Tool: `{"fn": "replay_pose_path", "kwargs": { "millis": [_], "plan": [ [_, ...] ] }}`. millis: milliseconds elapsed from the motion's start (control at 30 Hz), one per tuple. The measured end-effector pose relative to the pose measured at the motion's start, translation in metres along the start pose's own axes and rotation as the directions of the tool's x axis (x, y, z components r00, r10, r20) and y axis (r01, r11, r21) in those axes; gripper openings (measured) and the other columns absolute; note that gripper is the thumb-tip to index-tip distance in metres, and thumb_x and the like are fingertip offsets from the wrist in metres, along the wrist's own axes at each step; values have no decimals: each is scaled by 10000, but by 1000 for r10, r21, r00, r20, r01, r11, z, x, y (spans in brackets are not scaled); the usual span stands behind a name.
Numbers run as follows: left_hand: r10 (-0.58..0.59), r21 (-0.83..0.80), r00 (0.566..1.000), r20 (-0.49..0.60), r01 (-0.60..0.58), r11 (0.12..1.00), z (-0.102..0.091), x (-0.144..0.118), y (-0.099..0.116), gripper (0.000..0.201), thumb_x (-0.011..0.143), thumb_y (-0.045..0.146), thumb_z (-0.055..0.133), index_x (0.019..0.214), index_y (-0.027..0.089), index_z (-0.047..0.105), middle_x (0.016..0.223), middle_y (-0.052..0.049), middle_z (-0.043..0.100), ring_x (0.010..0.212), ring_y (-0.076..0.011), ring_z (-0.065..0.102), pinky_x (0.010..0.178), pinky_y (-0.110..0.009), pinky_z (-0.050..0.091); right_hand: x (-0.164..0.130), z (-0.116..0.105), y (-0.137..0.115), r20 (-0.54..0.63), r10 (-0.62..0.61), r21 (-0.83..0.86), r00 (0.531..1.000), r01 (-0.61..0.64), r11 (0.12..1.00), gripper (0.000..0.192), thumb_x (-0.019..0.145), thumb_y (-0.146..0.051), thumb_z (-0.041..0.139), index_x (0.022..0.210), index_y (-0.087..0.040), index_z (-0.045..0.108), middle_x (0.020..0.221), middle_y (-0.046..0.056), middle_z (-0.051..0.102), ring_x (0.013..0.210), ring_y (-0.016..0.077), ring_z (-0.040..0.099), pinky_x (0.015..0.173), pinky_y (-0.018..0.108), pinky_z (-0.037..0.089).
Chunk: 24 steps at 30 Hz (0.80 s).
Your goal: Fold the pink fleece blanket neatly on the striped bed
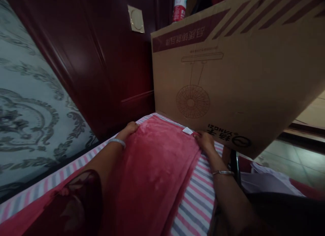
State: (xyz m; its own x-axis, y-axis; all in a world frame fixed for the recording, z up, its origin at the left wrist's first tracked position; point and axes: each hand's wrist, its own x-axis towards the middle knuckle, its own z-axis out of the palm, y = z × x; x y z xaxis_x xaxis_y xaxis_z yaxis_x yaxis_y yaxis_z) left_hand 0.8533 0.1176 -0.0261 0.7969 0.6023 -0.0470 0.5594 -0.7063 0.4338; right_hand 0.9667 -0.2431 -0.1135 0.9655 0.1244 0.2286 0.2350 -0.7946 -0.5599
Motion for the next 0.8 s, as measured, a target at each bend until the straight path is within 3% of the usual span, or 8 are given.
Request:
{"fn": "replay_pose_path", "kwargs": {
  "millis": [167, 300, 467, 567, 667, 733, 800],
  "plan": [
    [-26, 36, 992, 123, 22, 999, -31, -41, -38, 272, 868, 372, 560, 742, 173, 696, 772, -54, 732, 742, -202, 662, 629, -261, 467, -4, -1, 0, -5, 11, 28, 1000, -11, 1000, 281, 830, -289, 598, 1030, -179, 760, 958, 109, 764, 878, 241, 687, 723, 287, 467],
    [-5, 120, 1000, 15, 4, 993, -16, -58, -48, 260, 908, 368, 520, 853, 171, 682, 925, -80, 736, 884, -221, 660, 699, -261, 470, -6, -3, -1, -29, 29, 47, 999, -28, 998, 294, 841, -270, 581, 1051, -152, 750, 993, 128, 757, 904, 253, 680, 724, 293, 460],
    [30, 250, 993, -117, 0, 968, 2, -62, -46, 302, 952, 319, 413, 1059, 151, 640, 1116, -177, 680, 1069, -310, 617, 881, -382, 457, -11, -3, -4, -73, 64, 37, 995, -61, 997, 293, 860, -253, 558, 1071, -152, 735, 1002, 119, 752, 905, 231, 671, 730, 276, 449],
    [86, 296, 984, -156, -37, 954, -3, -73, -29, 310, 929, 290, 437, 1121, 127, 618, 1249, -216, 604, 1167, -343, 554, 957, -426, 422, -12, -4, -6, -70, 72, 23, 995, -70, 997, 266, 861, -268, 573, 1044, -171, 741, 990, 103, 754, 896, 219, 670, 730, 267, 449],
    [271, 331, 949, -161, -206, 921, 4, -112, 6, 243, 893, 245, 474, 1043, 146, 637, 1216, -178, 611, 1169, -306, 533, 981, -388, 401, -12, -6, -8, -65, 81, 19, 995, -80, 997, 253, 861, -276, 589, 1040, -182, 741, 989, 96, 754, 906, 216, 670, 738, 264, 450],
    [405, 248, 914, -29, -386, 889, 21, -153, 33, 215, 908, 267, 444, 927, 177, 639, 1002, -109, 672, 939, -228, 603, 862, -329, 448, -11, -7, -8, -65, 89, 26, 994, -87, 996, 251, 860, -276, 597, 1046, -185, 738, 996, 95, 753, 916, 216, 670, 746, 264, 450],
    [536, 153, 834, 130, -551, 821, 44, -195, 57, 195, 883, 332, 493, 877, 190, 626, 922, -68, 668, 833, -197, 603, 781, -302, 461, -11, -7, -8, -68, 95, 38, 993, -92, 995, 240, 860, -271, 600, 1036, -185, 739, 987, 96, 753, 915, 216, 671, 749, 265, 450]
  ]
}}
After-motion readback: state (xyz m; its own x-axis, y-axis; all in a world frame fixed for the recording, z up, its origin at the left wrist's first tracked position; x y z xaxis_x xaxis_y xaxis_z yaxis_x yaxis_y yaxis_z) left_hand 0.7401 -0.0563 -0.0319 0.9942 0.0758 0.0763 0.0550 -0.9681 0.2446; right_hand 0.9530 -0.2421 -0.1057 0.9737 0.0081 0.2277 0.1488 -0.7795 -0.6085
